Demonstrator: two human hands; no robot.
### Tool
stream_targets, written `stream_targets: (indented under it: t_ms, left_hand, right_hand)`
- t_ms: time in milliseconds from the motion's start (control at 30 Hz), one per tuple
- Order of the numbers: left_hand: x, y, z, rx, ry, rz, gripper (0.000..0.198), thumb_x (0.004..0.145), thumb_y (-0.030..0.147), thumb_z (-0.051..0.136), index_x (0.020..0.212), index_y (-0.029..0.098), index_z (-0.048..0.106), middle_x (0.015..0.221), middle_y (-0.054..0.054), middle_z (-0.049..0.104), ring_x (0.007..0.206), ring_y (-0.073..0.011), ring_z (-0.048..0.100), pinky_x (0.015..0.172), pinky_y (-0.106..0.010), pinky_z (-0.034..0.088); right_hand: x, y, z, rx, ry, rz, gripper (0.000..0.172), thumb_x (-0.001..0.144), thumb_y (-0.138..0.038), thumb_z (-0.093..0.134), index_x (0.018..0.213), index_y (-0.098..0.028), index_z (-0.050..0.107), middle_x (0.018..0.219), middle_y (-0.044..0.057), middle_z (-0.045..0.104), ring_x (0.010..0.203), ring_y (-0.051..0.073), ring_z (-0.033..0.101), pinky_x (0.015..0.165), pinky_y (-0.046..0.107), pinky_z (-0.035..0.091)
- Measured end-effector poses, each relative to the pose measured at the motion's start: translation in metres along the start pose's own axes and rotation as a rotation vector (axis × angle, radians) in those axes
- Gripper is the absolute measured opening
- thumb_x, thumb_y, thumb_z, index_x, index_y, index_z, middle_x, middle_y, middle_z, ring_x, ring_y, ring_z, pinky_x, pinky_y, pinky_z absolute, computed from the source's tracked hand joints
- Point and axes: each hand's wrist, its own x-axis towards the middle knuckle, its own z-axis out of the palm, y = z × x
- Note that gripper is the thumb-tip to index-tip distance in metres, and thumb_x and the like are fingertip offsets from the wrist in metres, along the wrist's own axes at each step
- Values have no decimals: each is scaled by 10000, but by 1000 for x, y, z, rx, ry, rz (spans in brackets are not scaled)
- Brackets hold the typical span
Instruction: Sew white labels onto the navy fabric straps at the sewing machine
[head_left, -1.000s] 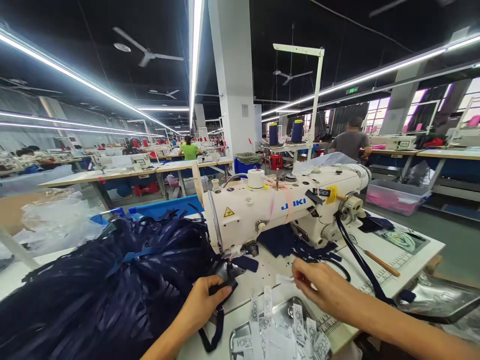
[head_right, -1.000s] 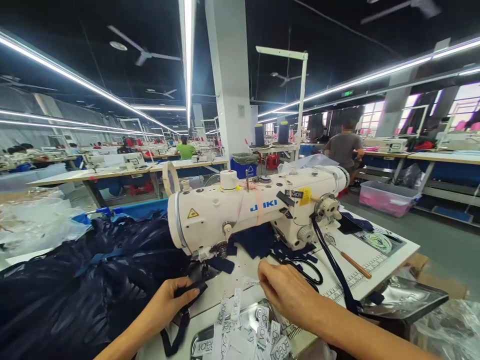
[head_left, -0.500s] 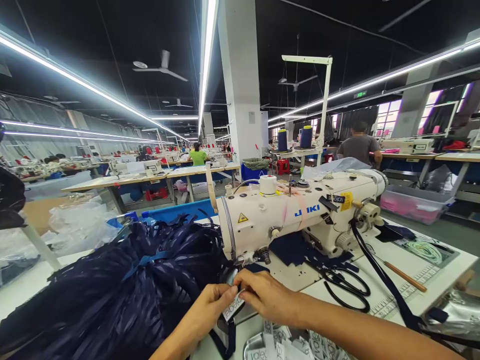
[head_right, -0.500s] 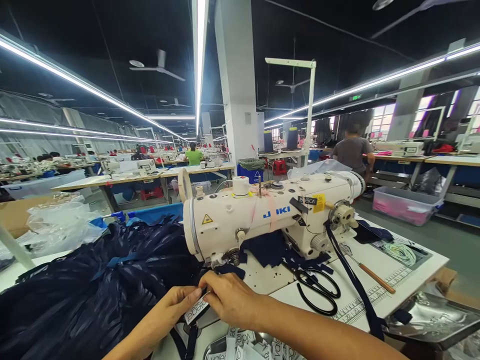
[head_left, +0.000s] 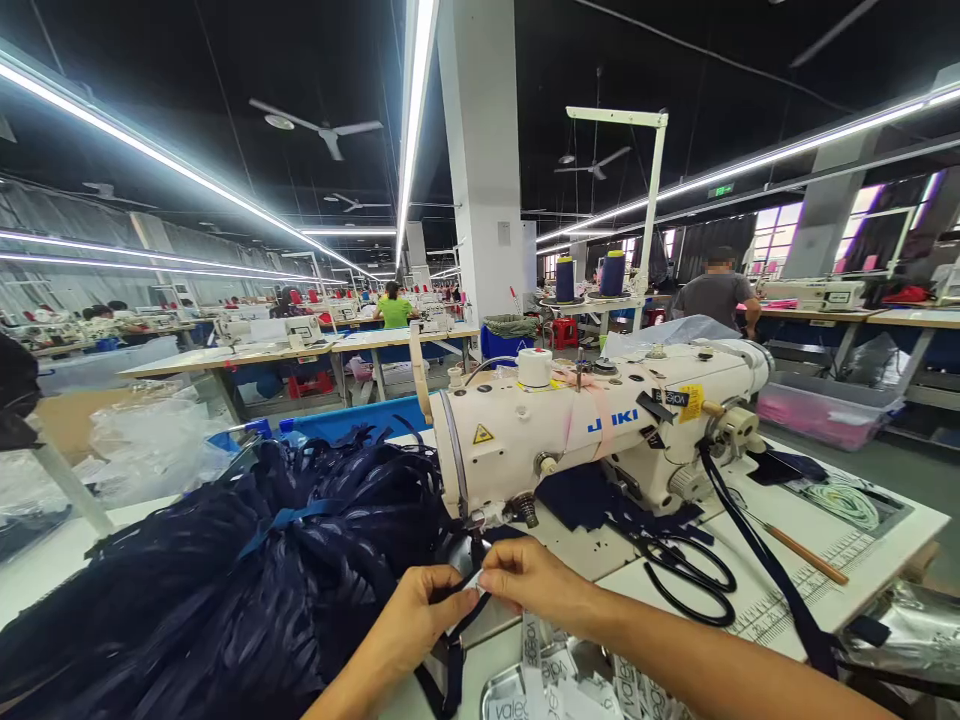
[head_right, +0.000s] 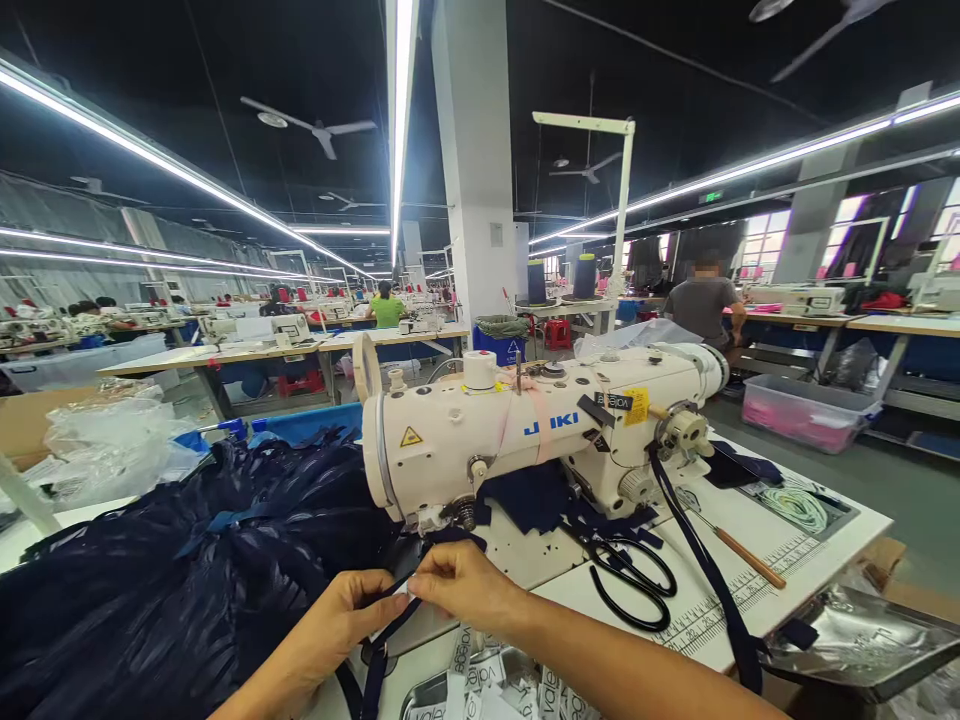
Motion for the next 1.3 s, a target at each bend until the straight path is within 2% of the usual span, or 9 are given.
stream_targets:
  t_ms: [467, 633, 733, 833, 933, 1067, 1167, 1233, 1300]
  left_hand:
    - [-3, 1, -3, -177, -4, -56, 388, 506, 485, 705, 603, 123, 606, 543, 34, 478, 526, -87, 370, 533, -226, 268]
    - [-6, 7, -2, -175, -7, -62, 357, 497, 462, 709, 550, 128, 593, 515, 43, 477, 510, -79, 369, 513, -215, 267]
    - [-5, 5, -3, -175, -15, -74, 373, 475, 472, 710, 556, 126, 598, 502, 46, 473, 498, -77, 360, 500, -216, 259]
    - [-3, 2, -4, -193, -24, -74, 383, 465, 482, 708, 544, 132, 576, 503, 45, 473, 495, -79, 367, 499, -214, 268]
    - [-4, 2, -3, -183, -13, -70, 354, 496, 461, 695, 536, 141, 550, 495, 53, 451, 484, -74, 358, 502, -210, 279]
    - [-8, 2, -1, -114, 16, -31, 315, 556, 452, 630, 532, 160, 516, 489, 61, 401, 469, -80, 344, 495, -220, 293]
    - [-7, 0, 0, 211, 186, 184, 240, 678, 366, 535, 536, 174, 510, 505, 40, 428, 483, -106, 400, 485, -232, 305]
    - [-4, 0, 0, 595, 385, 586, 210, 766, 248, 462, 591, 178, 557, 570, 10, 517, 532, -125, 463, 515, -241, 339]
    - [3, 1, 1, 965, 501, 1060, 258, 818, 124, 392, 659, 172, 589, 623, -12, 569, 561, -129, 485, 549, -248, 359]
  right_hand:
    - [-7, -2, 15, 170, 184, 7, 195, 581, -336, 574, 595, -166, 481, 456, -77, 377, 436, 59, 330, 441, 213, 252]
    - [-7, 6, 13, 121, 142, -22, 188, 624, -331, 574, 635, -166, 485, 480, -70, 402, 440, 69, 383, 456, 213, 324]
    - [-19, 5, -4, -115, 89, -115, 226, 709, -320, 540, 853, -147, 563, 710, 12, 572, 642, 141, 555, 623, 277, 440]
    - [-40, 0, -28, -602, -47, -288, 303, 838, -299, 421, 1060, -145, 558, 999, 104, 611, 952, 206, 544, 856, 350, 389]
    - [-61, -4, -44, -871, -212, -354, 311, 887, -304, 359, 1081, -157, 554, 1022, 110, 602, 985, 203, 521, 897, 342, 354]
    - [-80, -5, -52, -991, -228, -315, 292, 894, -328, 361, 1022, -170, 572, 926, 86, 617, 909, 187, 540, 850, 307, 371]
    - [-82, -5, -61, -1057, -171, -295, 285, 895, -326, 363, 943, -169, 596, 830, 66, 625, 829, 180, 557, 800, 290, 387]
    - [-74, -5, -73, -1093, -58, -249, 265, 891, -287, 372, 938, -161, 600, 844, 64, 630, 825, 179, 566, 767, 276, 402]
    - [-60, -6, -86, -1177, 88, -180, 231, 871, -209, 391, 962, -150, 596, 910, 68, 629, 860, 180, 570, 757, 264, 411]
